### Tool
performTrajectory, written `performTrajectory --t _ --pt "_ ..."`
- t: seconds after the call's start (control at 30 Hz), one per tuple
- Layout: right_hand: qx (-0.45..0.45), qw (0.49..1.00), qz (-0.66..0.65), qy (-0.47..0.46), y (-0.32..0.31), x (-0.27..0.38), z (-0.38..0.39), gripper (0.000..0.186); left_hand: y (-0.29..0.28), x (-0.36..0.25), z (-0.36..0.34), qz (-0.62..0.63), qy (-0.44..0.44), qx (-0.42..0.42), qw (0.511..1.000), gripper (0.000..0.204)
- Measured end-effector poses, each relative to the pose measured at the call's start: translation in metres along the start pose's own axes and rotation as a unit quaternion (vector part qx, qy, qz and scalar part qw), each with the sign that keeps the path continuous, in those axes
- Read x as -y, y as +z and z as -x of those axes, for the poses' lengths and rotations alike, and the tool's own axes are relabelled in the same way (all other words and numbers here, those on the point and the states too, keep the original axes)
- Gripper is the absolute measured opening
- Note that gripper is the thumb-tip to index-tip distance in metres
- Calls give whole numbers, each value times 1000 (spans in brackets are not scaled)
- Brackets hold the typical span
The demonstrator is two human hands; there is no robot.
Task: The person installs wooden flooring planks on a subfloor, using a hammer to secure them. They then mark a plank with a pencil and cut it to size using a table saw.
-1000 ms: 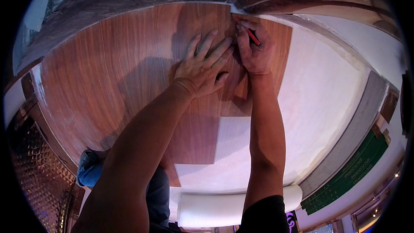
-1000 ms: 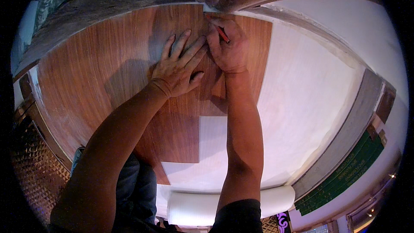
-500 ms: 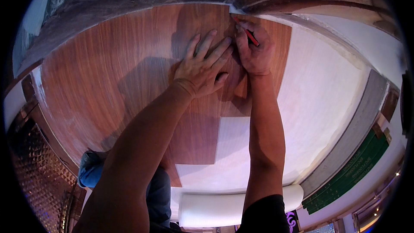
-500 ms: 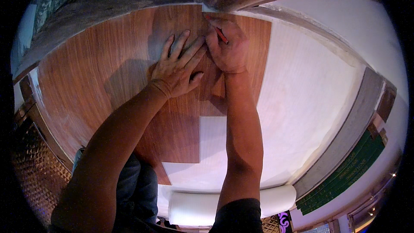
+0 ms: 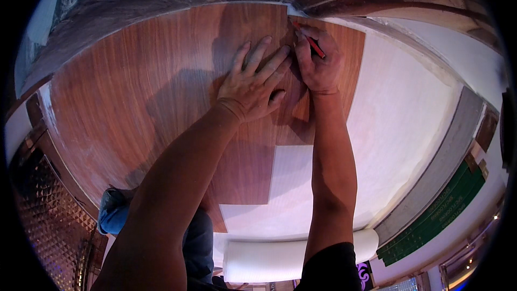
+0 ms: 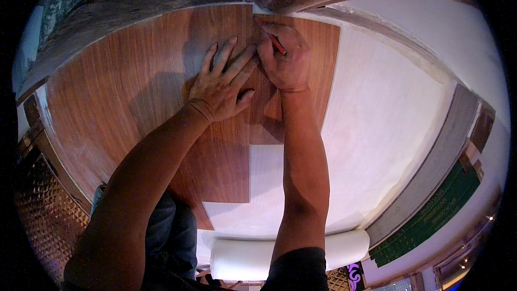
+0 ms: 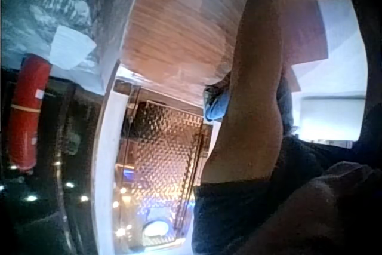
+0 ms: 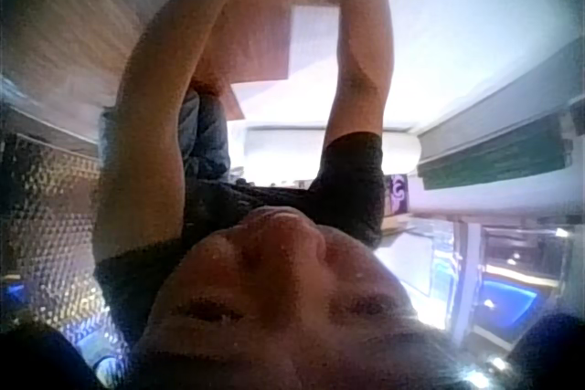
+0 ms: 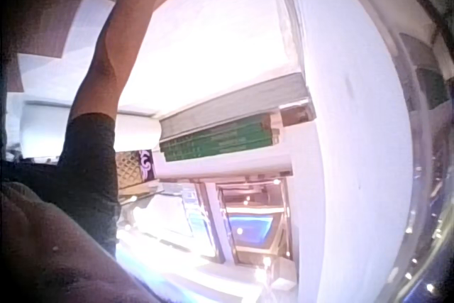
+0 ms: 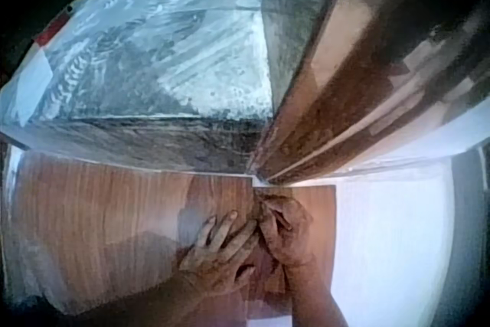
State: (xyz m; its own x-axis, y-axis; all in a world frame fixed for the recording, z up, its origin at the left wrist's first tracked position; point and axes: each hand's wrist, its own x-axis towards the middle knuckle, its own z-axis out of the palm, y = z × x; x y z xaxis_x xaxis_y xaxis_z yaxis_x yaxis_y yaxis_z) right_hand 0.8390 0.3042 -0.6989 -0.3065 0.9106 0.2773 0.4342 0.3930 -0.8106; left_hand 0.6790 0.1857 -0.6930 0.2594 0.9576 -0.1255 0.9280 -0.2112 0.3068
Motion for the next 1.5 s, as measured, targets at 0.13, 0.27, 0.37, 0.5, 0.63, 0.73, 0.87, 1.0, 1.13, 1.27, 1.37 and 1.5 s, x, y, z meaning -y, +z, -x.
performTrajectory --t 0.13,0.27,0.37,0.5,0.63,0.73,0.87,1.0,1.13,1.27,1.37,1.5 --pt "0 1000 -5 -3 0 -3 0 17 -1 -1 0 -20 3 15 1000 71" --pt "4 1000 -6 8 1 -3 2 17 1 0 0 -20 0 22 1000 71" --pt "2 1000 -3 0 1 -3 1 17 1 0 1 -19 0 19 1000 71" --pt "-2 1000 -8 4 2 -5 2 18 1 0 0 -16 1 15 1000 71" --pt "-9 1000 -9 -1 1 -4 3 18 0 1 0 -24 3 24 999 70" --pt "-17 1000 -9 -2 0 -3 3 18 0 0 -1 -28 6 13 1000 70" --pt "-21 999 -21 -14 1 -3 3 18 0 2 0 28 14 -22 999 77" --pt "-12 999 8 -32 -1 -5 3 10 1 2 1 25 13 -22 999 77" --pt "-16 999 -1 -33 -1 -8 5 9 2 1 0 23 11 -15 1000 77" --pt "-11 1000 0 -29 -2 -5 4 9 1 -1 0 -51 0 30 998 71" --pt "-14 999 -1 -35 -2 -4 3 8 -2 -1 -1 -44 -4 38 998 72" --pt "-15 1000 -3 -10 -1 -2 5 17 1 1 1 5 2 14 1000 78"
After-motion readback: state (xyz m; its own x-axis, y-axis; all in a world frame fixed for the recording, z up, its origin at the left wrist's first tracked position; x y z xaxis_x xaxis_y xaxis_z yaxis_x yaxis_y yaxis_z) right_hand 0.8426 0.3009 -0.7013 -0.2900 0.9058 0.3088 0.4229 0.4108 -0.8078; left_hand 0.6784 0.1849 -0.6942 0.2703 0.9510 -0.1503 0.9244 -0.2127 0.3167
